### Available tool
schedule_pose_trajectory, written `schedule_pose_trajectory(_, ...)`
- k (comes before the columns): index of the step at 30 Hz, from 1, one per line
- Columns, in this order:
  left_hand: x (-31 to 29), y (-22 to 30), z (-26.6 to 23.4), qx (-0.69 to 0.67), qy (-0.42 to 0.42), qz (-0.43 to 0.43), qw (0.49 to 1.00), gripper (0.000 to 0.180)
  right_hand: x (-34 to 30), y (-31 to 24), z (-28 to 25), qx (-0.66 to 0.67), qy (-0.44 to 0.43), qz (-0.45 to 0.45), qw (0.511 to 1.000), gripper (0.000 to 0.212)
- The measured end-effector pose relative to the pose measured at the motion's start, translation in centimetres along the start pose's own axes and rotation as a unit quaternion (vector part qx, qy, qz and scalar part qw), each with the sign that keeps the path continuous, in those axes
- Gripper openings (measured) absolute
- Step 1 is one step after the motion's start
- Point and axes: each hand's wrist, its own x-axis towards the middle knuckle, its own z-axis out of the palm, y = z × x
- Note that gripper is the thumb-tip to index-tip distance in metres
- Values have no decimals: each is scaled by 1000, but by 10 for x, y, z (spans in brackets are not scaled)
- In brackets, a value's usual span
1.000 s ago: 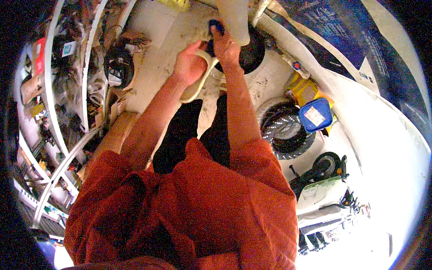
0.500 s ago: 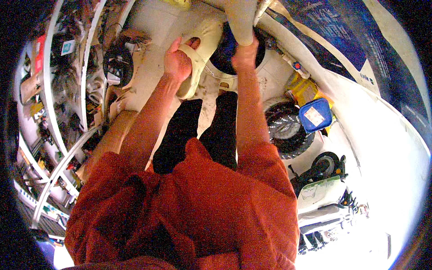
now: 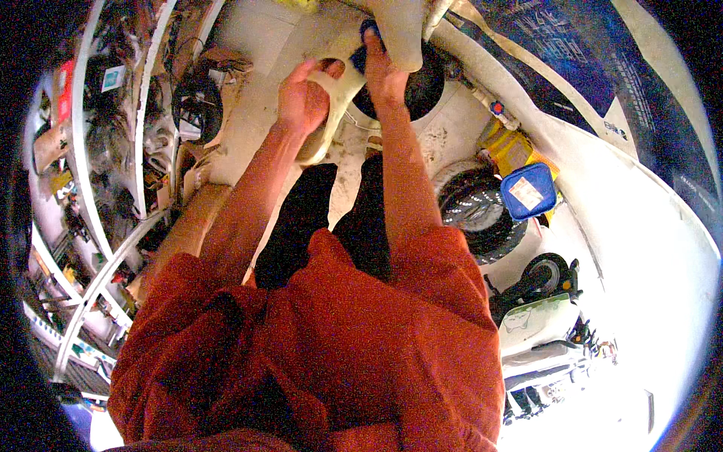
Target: The person cleans a shoe by rubbing it with a blue cloth while holding it over a bucket.
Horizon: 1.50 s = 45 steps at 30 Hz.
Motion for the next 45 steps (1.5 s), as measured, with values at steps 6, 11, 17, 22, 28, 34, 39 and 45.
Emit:
schedule_pose_trajectory(6,13,-1,-11,4,43,-41,998,37,8,16,4,-25,7,-49,998,40)
schedule_pose_trajectory(11,-8,-16,-4,-52,13,-88,995,32,50,39,-8,21,-73,125,989,54)
schedule_pose_trajectory(17,29,-3,-30,-41,28,-14,999,25,-8,13,20,-10,25,-32,999,38)
schedule_pose_trajectory(22,12,-11,-9,-26,104,-40,993,22,15,30,9,-14,4,-25,1000,42)
schedule_pose_trajectory(28,-4,-6,-32,-41,58,-103,992,27,29,32,6,50,-97,228,967,57)
schedule_pose_trajectory(34,29,6,-41,-57,-7,-72,996,23,1,2,27,-81,-16,-89,993,42)
schedule_pose_trajectory(39,7,-6,-23,14,75,-81,994,38,34,56,21,-134,-53,44,989,50)
schedule_pose_trajectory(45,-1,16,-55,-72,-71,-129,986,38,53,62,7,231,-68,291,926,38)
